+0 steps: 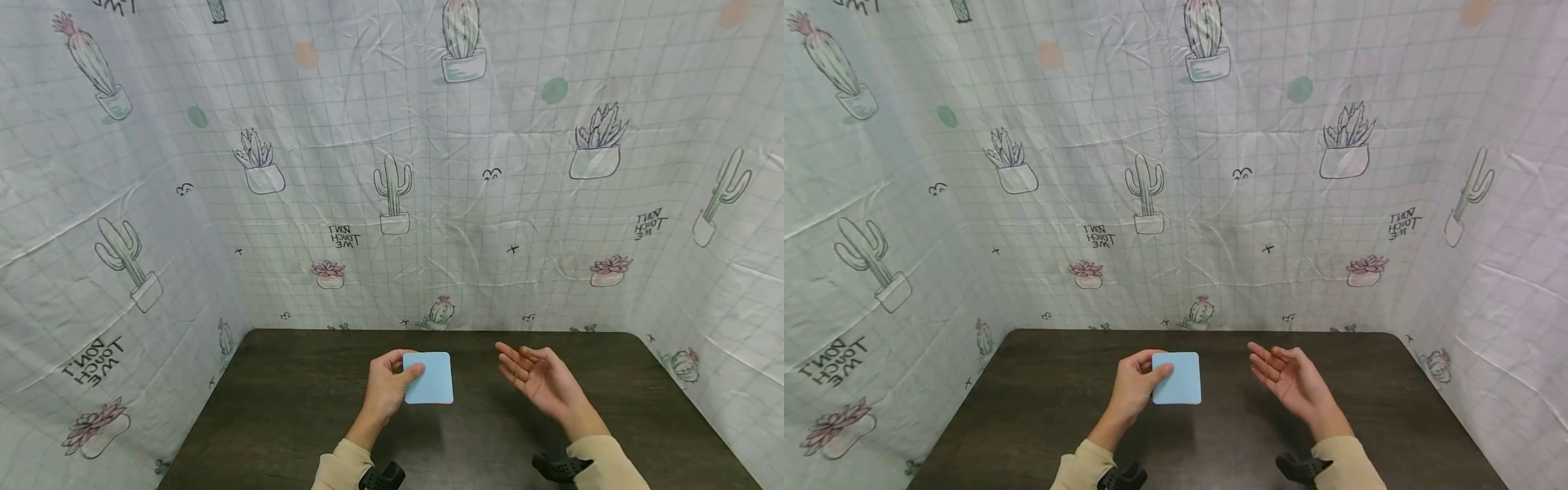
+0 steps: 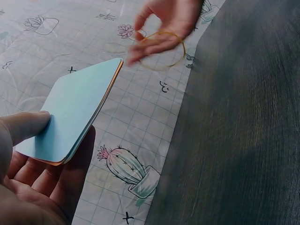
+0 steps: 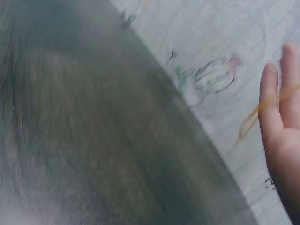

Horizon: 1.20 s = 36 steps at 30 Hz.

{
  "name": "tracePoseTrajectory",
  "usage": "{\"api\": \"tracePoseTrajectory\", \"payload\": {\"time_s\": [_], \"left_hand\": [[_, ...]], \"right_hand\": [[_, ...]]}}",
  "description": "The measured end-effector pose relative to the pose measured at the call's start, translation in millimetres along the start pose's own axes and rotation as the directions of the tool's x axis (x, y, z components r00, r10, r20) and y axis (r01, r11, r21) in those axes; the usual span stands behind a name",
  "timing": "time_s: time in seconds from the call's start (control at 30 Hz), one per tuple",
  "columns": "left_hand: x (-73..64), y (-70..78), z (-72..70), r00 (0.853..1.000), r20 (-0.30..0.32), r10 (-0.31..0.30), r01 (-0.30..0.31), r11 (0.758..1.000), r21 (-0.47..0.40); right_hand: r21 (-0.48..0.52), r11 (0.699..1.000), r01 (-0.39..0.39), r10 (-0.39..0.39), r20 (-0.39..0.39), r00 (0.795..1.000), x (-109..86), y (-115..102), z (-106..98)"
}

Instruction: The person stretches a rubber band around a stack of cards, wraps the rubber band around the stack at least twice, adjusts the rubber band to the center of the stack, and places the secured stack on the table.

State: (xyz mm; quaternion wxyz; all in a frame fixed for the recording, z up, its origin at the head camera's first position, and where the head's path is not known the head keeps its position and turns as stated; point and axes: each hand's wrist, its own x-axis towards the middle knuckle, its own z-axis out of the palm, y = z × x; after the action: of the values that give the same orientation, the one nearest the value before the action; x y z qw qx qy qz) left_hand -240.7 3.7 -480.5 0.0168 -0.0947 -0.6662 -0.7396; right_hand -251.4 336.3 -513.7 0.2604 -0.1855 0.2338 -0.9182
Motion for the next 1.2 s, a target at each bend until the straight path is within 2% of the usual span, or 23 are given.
{"api": "tracePoseTrajectory", "payload": {"time_s": [0.07,0.13,0.2,0.3,0.4,0.57,0.7,0.83,0.97,1.2], "left_hand": [[0.1,-1.5,0.0,1.000,-0.001,0.001,-0.001,1.000,0.011],[0.4,-2.5,0.6,1.000,-0.002,-0.007,0.007,1.000,0.015],[0.6,-2.9,1.4,1.000,-0.003,-0.020,0.020,1.000,0.013],[0.2,-0.1,3.1,0.999,-0.003,-0.035,0.035,0.999,0.016],[-1.0,3.4,4.8,1.000,0.000,-0.027,0.027,0.999,0.030],[-0.6,1.2,5.8,1.000,-0.005,-0.027,0.027,0.999,0.027],[0.0,-1.7,5.9,0.999,-0.002,-0.038,0.038,0.999,0.023],[-5.2,9.6,7.2,1.000,0.001,-0.028,0.027,0.999,0.025],[-10.3,20.5,8.3,1.000,0.002,-0.007,0.007,1.000,0.025],[-1.4,2.2,6.1,1.000,-0.008,-0.016,0.016,1.000,0.027]], "right_hand": [[0.010,1.000,0.029,-0.030,0.068,0.997,2.4,-0.5,5.8],[-0.042,0.997,0.062,-0.059,0.070,0.996,4.7,-2.0,13.4],[-0.133,0.987,0.087,-0.085,0.019,0.996,6.9,-3.9,21.6],[-0.274,0.955,0.112,-0.129,-0.046,0.991,10.3,-5.8,32.1],[-0.333,0.933,0.134,-0.168,-0.076,0.983,12.0,-6.0,37.7],[-0.337,0.925,0.175,-0.213,-0.080,0.974,13.3,-4.6,40.9],[-0.316,0.930,0.188,-0.215,-0.052,0.975,13.1,-4.3,42.3],[-0.266,0.947,0.177,-0.190,-0.026,0.981,13.5,-5.5,44.6],[-0.277,0.948,0.157,-0.171,-0.026,0.985,14.5,-7.0,47.4],[-0.338,0.929,0.152,-0.152,0.028,0.988,17.1,-8.5,50.9]]}}
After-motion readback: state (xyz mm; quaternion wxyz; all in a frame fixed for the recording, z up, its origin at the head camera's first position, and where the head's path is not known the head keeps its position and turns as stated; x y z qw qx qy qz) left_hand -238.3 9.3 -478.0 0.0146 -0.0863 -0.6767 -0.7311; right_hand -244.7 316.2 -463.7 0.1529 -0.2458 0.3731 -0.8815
